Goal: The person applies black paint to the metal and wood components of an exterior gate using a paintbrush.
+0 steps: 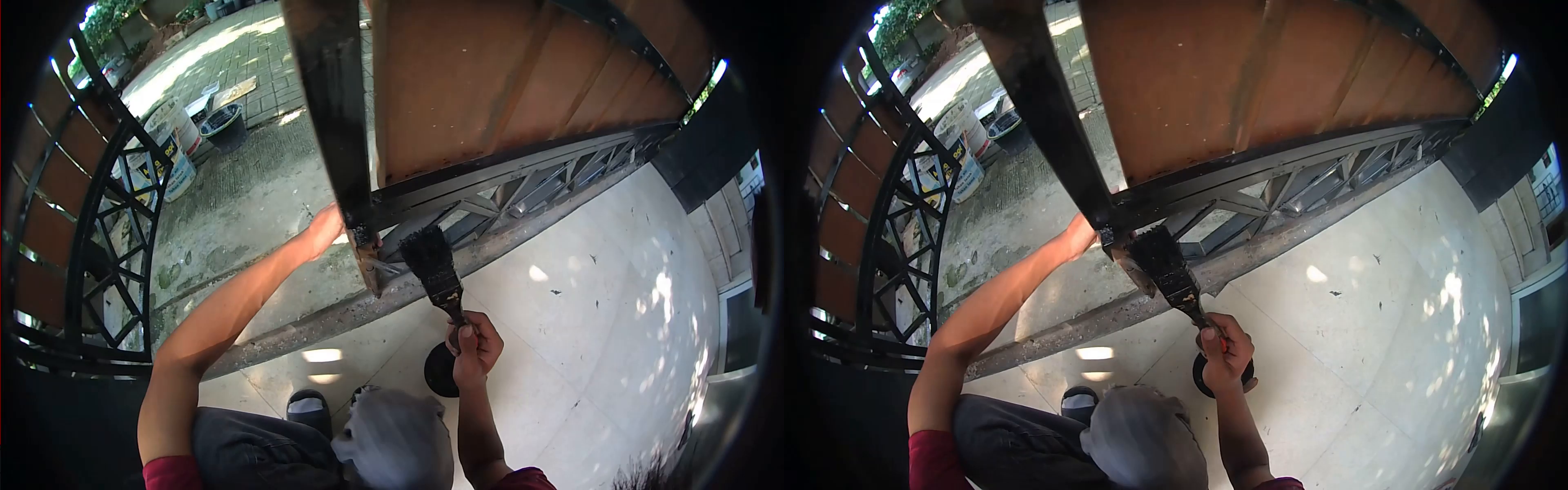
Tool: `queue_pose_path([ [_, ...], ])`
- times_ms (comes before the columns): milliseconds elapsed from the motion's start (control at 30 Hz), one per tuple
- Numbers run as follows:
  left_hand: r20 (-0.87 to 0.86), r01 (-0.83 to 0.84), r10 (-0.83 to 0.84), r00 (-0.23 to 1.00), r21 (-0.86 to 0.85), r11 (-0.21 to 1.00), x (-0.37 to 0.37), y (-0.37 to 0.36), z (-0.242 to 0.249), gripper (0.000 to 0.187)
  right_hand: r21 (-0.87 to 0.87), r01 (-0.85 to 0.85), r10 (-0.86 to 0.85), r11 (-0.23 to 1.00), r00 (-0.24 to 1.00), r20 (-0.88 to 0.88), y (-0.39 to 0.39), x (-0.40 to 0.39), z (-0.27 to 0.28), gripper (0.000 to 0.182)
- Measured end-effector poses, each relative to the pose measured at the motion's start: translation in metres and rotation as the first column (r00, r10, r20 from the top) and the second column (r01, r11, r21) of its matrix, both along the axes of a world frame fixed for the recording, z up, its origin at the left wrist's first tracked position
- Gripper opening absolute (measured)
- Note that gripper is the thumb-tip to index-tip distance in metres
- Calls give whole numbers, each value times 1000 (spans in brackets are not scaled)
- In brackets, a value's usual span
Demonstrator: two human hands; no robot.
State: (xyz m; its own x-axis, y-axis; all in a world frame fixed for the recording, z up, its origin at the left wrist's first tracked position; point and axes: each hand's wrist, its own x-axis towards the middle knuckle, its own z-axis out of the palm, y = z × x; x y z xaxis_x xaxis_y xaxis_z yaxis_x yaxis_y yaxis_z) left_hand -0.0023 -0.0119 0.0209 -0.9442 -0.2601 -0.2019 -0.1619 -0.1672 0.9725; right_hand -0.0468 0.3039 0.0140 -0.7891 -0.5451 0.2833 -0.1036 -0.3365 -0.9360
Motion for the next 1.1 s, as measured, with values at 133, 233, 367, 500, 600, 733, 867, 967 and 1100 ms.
queue_pose_path([
  [133,92,31,-18,996,-149,988,4,12,22,46,-50,-29,34,998,992,123,15,-18,2,30],
  [233,62,1,-3,998,23,1000,5,24,44,50,-71,-48,58,996,988,141,23,-29,4,29],
  [367,122,55,-65,990,84,995,4,21,51,48,-112,-80,101,990,977,190,28,-29,6,28],
  [500,144,77,-93,985,116,990,1,19,56,46,-190,-156,213,969,920,329,29,-16,-6,20],
  [600,138,123,-125,983,24,992,-1,15,55,45,-99,-91,115,991,953,278,27,-8,-6,21],
  [733,153,169,-157,976,-66,983,-2,13,63,44,-132,-73,98,989,976,197,22,-16,0,16],
  [867,165,179,-152,975,-162,970,2,12,67,43,-101,-20,23,995,999,36,4,-25,39,18],
  [967,127,105,-85,988,-162,981,0,11,54,41,-78,-24,12,997,989,-150,-15,-25,76,19],
  [1100,7,11,-10,1000,-65,998,-1,13,44,27,-172,13,-70,985,941,-332,-59,-14,107,17],
])
